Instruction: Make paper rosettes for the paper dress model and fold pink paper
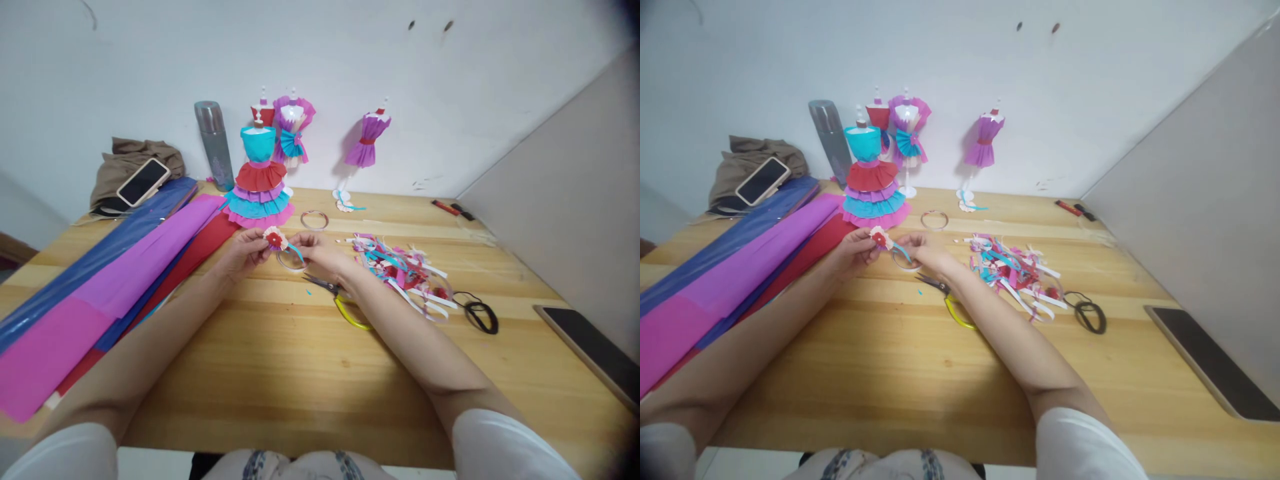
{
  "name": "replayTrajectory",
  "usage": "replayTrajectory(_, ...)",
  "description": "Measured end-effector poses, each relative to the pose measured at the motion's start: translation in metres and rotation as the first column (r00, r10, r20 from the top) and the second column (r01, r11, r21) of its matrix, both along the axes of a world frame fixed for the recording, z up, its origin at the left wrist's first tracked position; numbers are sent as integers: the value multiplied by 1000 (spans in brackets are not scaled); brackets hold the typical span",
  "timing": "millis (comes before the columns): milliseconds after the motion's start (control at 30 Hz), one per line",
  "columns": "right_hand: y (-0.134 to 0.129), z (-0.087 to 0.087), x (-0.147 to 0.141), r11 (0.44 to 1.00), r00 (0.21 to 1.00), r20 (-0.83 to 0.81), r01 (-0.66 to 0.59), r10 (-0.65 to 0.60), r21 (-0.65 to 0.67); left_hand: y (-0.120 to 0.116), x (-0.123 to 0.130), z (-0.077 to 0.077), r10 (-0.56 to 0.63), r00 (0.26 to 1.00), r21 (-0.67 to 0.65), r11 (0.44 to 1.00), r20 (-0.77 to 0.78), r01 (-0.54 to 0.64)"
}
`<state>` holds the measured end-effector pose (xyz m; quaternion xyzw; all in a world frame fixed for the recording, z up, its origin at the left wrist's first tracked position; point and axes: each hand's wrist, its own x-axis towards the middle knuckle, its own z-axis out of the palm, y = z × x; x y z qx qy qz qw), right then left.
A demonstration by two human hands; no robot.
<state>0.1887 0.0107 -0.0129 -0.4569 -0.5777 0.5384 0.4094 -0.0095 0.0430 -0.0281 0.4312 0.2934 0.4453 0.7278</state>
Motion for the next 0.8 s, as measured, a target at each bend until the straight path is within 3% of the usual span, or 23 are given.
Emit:
replayTrajectory(33,2,1,3,989,989,102,96,-107,111,0,0,0,1,1000,4,1000,-8,-1)
replayTrajectory(100,5,5,10,908,922,227,222,-314,354,0,1,0,1,1000,15,1000,-25,-1)
replayTrajectory(167,8,8,14,866,904,239,221,-355,449,0,1,-1,-2,999,17,1000,-45,3)
replayTrajectory(333,7,9,8,970,985,128,89,-120,225,0,3,-3,25,997,-34,999,-76,-28)
replayTrajectory(600,-1,-5,-9,998,999,-52,1,-4,-57,-2,6,-4,101,992,-50,993,-81,-105)
replayTrajectory(800,3,3,4,980,984,142,83,-110,183,2,6,-1,127,980,-6,992,-155,-130)
